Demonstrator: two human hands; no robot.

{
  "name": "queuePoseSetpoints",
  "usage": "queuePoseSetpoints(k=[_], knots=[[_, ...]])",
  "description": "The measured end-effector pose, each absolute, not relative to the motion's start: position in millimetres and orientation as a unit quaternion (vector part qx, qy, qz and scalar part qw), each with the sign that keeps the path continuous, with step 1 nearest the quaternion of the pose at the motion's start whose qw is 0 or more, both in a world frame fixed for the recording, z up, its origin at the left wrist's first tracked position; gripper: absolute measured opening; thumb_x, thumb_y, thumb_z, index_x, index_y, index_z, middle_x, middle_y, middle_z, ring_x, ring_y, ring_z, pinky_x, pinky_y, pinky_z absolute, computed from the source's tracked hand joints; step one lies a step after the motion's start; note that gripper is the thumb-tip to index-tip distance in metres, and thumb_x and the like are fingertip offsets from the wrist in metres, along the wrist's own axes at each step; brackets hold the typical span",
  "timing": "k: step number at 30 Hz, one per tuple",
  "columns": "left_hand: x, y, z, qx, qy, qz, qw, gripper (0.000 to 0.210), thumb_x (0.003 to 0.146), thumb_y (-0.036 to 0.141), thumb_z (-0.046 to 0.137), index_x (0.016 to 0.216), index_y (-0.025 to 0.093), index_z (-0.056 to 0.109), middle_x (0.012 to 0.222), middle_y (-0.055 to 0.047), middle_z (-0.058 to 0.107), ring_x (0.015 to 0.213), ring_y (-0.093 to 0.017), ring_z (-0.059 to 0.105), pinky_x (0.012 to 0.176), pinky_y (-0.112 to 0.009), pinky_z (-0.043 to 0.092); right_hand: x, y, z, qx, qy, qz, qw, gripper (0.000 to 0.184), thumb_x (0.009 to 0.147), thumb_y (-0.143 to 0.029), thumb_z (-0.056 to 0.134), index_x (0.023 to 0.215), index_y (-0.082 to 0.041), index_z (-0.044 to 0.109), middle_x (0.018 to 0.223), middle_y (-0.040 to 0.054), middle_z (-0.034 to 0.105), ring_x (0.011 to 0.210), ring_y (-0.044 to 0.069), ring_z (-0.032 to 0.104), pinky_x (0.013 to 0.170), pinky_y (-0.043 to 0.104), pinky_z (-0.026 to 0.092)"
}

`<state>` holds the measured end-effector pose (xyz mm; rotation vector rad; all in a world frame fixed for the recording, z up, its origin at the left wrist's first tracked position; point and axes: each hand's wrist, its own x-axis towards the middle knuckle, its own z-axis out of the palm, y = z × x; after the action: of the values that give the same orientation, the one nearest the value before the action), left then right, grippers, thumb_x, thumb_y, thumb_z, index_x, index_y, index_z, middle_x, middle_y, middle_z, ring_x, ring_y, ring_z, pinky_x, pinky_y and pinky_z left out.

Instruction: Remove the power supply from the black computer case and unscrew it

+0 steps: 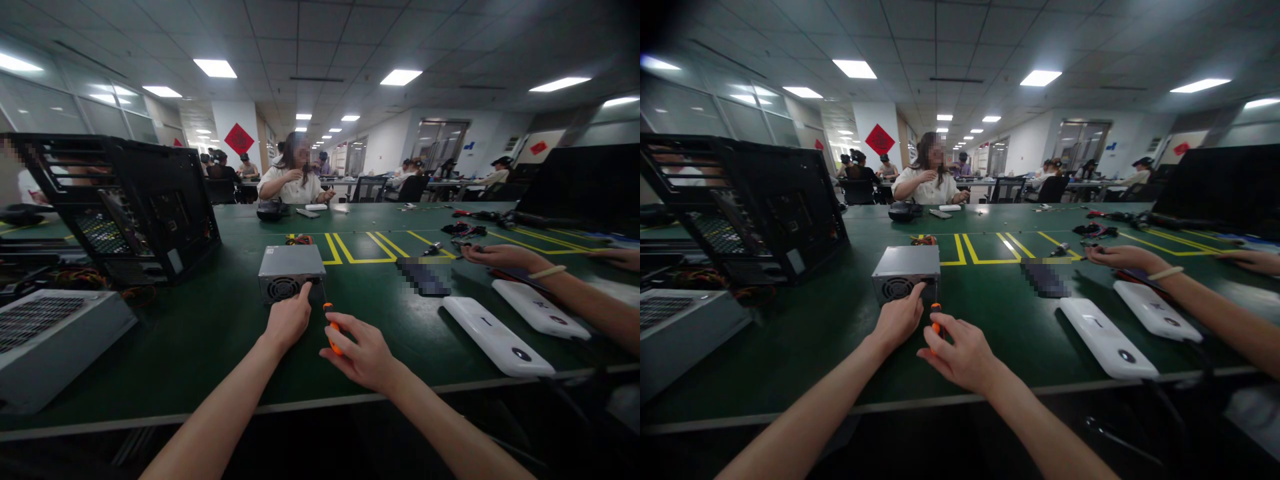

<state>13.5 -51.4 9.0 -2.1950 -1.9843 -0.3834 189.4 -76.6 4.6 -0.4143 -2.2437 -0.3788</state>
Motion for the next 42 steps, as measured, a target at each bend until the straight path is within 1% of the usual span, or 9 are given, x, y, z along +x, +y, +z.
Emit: queuePoseSetpoints(k=[4,8,11,19,23,27,32,37,42], knots=[[13,-51,8,-0.734,-0.66,-0.14,0.082,0.044,0.087,0.031,0.023,0.13,0.02,0.023,0.079,-0.006,0.065,0.069,-0.021,0.063,0.06,-0.029,0.044,188,-81,12,-0.147,-0.907,-0.145,0.366,0.033,0.077,-0.024,0.05,0.108,-0.015,0.046,0.112,0.0167,0.052,0.095,0.021,0.055,0.071,0.031,0.049],[13,-52,9,-0.726,-0.664,-0.16,0.081,0.043,0.088,0.032,0.021,0.129,0.02,0.024,0.08,-0.007,0.066,0.069,-0.021,0.063,0.06,-0.029,0.044,188,-78,6,-0.149,-0.887,-0.128,0.418,0.033,0.076,-0.024,0.054,0.105,-0.015,0.043,0.113,0.0165,0.054,0.087,0.019,0.058,0.068,0.031,0.049],[13,-54,11,-0.715,-0.673,-0.176,0.075,0.04,0.088,0.032,0.022,0.126,0.019,0.027,0.079,-0.006,0.066,0.067,-0.021,0.063,0.059,-0.028,0.043,189,-76,0,-0.167,-0.875,-0.088,0.446,0.032,0.075,-0.025,0.056,0.101,-0.017,0.039,0.108,0.0152,0.055,0.088,0.019,0.058,0.066,0.03,0.05],[14,-52,9,-0.746,-0.645,-0.15,0.067,0.038,0.088,0.031,0.022,0.124,0.021,0.03,0.076,-0.005,0.065,0.068,-0.02,0.063,0.06,-0.028,0.043,189,-81,11,-0.157,-0.92,-0.108,0.341,0.037,0.079,-0.027,0.051,0.115,-0.017,0.044,0.116,0.0168,0.047,0.099,0.021,0.053,0.071,0.029,0.05],[14,-53,7,-0.762,-0.627,-0.147,0.072,0.04,0.088,0.029,0.024,0.126,0.02,0.029,0.078,-0.005,0.065,0.071,-0.019,0.063,0.06,-0.027,0.043,189,-76,6,-0.16,-0.888,-0.136,0.408,0.034,0.077,-0.029,0.057,0.106,-0.016,0.045,0.107,0.0148,0.055,0.088,0.02,0.058,0.067,0.031,0.05],[14,-54,8,-0.771,-0.615,-0.148,0.069,0.04,0.088,0.029,0.023,0.127,0.021,0.027,0.08,-0.005,0.065,0.072,-0.019,0.063,0.06,-0.027,0.043,191,-73,0,-0.188,-0.853,-0.123,0.472,0.026,0.076,-0.023,0.057,0.097,-0.018,0.044,0.1,0.013,0.058,0.081,0.018,0.059,0.064,0.029,0.05],[14,-55,10,-0.767,-0.624,-0.138,0.059,0.043,0.088,0.029,0.024,0.13,0.021,0.024,0.082,-0.005,0.066,0.073,-0.019,0.063,0.063,-0.028,0.044,191,-78,4,-0.182,-0.877,-0.164,0.415,0.023,0.079,-0.021,0.052,0.102,-0.018,0.05,0.108,0.0147,0.053,0.089,0.018,0.057,0.067,0.027,0.05],[15,-57,13,-0.763,-0.63,-0.138,0.035,0.043,0.088,0.029,0.025,0.13,0.019,0.025,0.082,-0.006,0.066,0.074,-0.019,0.064,0.064,-0.028,0.044,188,-81,11,-0.153,-0.904,-0.141,0.372,0.035,0.08,-0.018,0.048,0.115,-0.014,0.044,0.122,0.0198,0.045,0.106,0.022,0.05,0.073,0.03,0.049],[14,-56,12,-0.756,-0.637,-0.144,0.042,0.042,0.088,0.03,0.024,0.129,0.02,0.025,0.081,-0.006,0.066,0.073,-0.019,0.064,0.065,-0.028,0.044,187,-75,2,-0.155,-0.88,-0.137,0.427,0.03,0.078,-0.023,0.054,0.104,-0.015,0.043,0.108,0.0163,0.058,0.088,0.02,0.059,0.064,0.03,0.05]])
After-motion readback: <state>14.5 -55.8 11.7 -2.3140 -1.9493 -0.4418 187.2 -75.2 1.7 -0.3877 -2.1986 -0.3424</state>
